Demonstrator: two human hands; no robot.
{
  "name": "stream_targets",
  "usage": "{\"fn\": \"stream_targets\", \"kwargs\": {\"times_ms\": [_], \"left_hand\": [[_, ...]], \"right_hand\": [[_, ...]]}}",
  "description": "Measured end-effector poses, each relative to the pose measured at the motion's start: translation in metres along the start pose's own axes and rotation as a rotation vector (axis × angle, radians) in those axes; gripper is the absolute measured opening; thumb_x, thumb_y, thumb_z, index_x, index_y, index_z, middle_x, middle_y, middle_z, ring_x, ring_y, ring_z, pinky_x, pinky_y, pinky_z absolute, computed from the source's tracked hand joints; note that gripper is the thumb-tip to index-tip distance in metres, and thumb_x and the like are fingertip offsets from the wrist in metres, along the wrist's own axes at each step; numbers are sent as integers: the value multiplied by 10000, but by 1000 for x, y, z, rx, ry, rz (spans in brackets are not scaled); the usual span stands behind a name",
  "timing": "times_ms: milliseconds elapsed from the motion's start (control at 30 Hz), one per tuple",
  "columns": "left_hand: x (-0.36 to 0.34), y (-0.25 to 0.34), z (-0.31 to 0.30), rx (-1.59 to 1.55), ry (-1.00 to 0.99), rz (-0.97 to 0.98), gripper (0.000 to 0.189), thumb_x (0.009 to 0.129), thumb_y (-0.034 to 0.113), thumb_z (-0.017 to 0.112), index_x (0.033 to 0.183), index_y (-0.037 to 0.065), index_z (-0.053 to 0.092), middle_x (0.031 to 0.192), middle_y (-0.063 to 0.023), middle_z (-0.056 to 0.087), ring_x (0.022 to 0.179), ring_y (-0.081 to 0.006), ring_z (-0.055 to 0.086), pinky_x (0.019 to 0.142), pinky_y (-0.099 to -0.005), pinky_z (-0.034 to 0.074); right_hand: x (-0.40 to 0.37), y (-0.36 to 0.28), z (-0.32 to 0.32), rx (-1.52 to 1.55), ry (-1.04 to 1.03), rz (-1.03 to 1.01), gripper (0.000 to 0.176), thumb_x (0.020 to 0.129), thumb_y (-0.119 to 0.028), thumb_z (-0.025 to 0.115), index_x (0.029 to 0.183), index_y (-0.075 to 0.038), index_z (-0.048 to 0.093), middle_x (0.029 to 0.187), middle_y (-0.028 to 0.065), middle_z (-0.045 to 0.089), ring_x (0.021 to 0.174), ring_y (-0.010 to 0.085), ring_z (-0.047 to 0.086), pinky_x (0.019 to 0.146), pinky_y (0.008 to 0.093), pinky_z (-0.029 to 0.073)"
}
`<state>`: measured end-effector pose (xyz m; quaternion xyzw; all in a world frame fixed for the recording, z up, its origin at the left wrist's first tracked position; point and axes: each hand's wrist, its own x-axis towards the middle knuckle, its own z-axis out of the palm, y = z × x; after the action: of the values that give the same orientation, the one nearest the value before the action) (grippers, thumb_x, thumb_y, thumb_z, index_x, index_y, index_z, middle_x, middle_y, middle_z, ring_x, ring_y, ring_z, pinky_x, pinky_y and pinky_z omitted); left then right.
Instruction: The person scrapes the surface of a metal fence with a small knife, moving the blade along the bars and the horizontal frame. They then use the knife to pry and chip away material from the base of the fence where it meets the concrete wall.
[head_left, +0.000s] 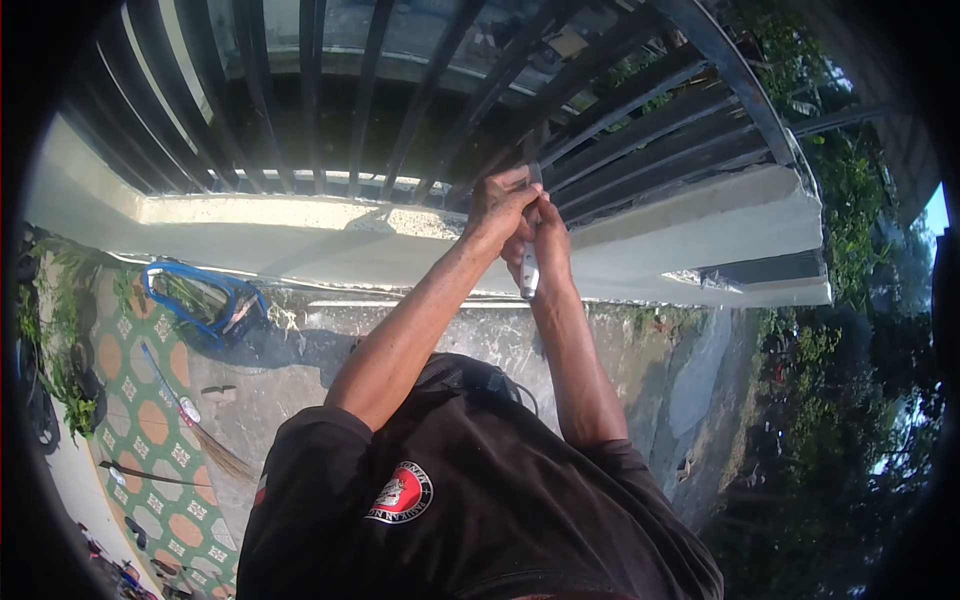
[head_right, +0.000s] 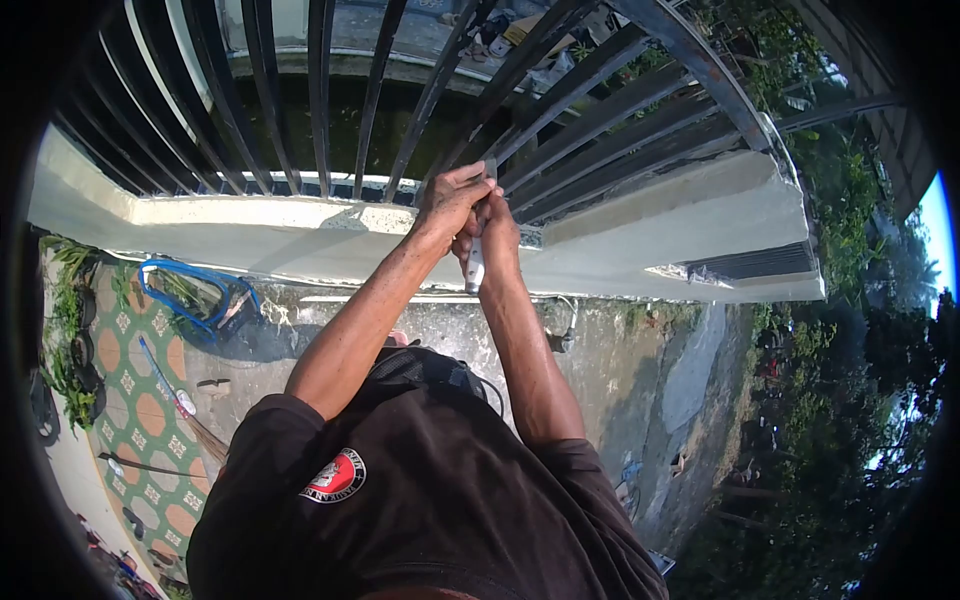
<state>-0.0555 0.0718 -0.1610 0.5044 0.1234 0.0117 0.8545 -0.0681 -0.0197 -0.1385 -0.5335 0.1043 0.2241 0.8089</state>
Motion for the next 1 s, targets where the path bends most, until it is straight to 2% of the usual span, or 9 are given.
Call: {"fn": "stream_targets", "kwargs": {"times_ms": [167,233,333,467,600,700,833,900,1000], "left_hand": [[-5,5,1,42,-17,-7,543,909,204,657,1385,16,475,779,-49,674,407,-46,481,347,-195,382],[-6,2,-4,117,23,-71,548,910,198,654,1387,5,467,829,-71,695,402,-49,479,343,-198,380],[-11,5,-1,-19,-28,33,514,915,178,642,1368,-7,484,950,-109,711,389,-53,455,341,-198,379],[4,-11,-10,57,18,-57,526,920,174,637,1376,-23,464,992,-130,712,393,-53,456,339,-193,372],[-5,-4,-6,-2,-38,23,525,923,166,631,1384,-16,457,978,-127,715,401,-47,456,334,-195,368],[2,-14,-10,32,1,-32,528,922,160,629,1387,-19,452,983,-133,715,417,-52,482,336,-196,373],[-2,-13,-6,5,-40,86,512,917,156,632,1368,-26,473,992,-137,713,433,-62,512,326,-198,375],[2,-15,-8,-16,4,-7,511,914,153,635,1367,-23,476,992,-135,714,439,-64,520,326,-201,378],[2,-10,-6,36,-22,80,509,924,174,626,1374,-11,473,961,-124,717,401,-64,476,329,-207,383]], "right_hand": [[0,4,-2,61,-25,-28,311,1021,-397,375,879,-137,472,564,-28,410,421,104,406,365,241,347],[-4,9,0,11,20,24,306,1021,-399,378,895,-136,472,564,-29,410,426,105,420,365,240,353],[-10,6,2,-84,-3,-50,311,1023,-421,367,902,-154,471,553,-30,407,418,111,439,361,245,352],[5,19,-6,-106,49,13,334,1023,-427,360,893,-138,463,573,-24,415,428,116,447,363,241,349],[-2,16,-1,-55,17,-47,419,1025,-458,316,819,-117,449,545,-10,393,416,140,445,383,289,367],[9,22,-6,-108,67,-17,452,1026,-478,307,804,-116,462,541,-10,396,414,135,446,382,281,371],[-10,15,3,-207,103,-72,441,1021,-468,316,783,-124,455,538,-10,400,413,139,451,383,276,372],[-3,17,-3,-204,116,-49,453,1021,-476,312,777,-123,457,540,-6,404,412,139,452,383,276,373],[-1,14,3,-216,91,-58,460,1020,-483,312,776,-121,455,543,-2,411,413,141,452,385,278,374]]}}
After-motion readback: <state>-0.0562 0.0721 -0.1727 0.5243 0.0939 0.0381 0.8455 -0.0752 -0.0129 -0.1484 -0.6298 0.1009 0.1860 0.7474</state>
